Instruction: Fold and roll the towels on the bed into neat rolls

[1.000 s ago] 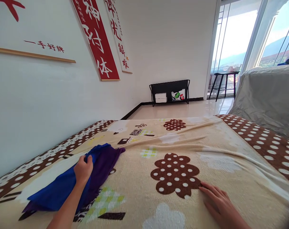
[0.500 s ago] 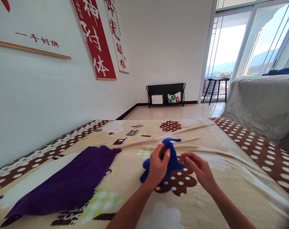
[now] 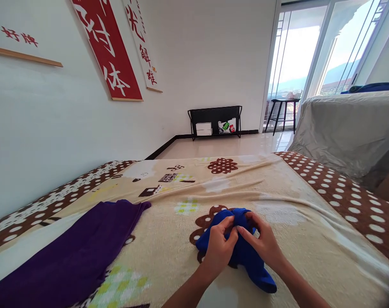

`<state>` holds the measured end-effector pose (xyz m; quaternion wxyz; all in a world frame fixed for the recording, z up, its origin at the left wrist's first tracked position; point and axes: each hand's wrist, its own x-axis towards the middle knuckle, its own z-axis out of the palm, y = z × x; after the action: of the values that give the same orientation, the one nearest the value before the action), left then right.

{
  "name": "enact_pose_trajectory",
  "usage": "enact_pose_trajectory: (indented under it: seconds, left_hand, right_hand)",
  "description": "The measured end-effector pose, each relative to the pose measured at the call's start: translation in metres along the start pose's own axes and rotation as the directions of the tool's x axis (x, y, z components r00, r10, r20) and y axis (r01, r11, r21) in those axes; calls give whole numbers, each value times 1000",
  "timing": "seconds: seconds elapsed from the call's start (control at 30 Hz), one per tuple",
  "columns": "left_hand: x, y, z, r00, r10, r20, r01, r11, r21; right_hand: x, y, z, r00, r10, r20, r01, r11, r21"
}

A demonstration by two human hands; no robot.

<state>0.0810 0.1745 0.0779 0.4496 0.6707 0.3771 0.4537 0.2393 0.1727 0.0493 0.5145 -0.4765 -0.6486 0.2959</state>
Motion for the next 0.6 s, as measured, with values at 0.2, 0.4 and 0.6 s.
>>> enact_pose_trajectory:
  seconds: [0.2,0.4,0.6]
  left_hand:
    - [-1,5,-3,1000,11,16,-12,998,59]
    - [0,3,-4,1000,-6,28,4,998,61]
    - [0,4,-3,1000,-22,14,21,999,49]
  right_hand:
    - [0,3,0,1000,-3,-3,3,1000,-26]
    - [0,4,0,1000,-11,17,12,1000,-23]
    - [0,5,0,1000,-9,16,10,1000,-21]
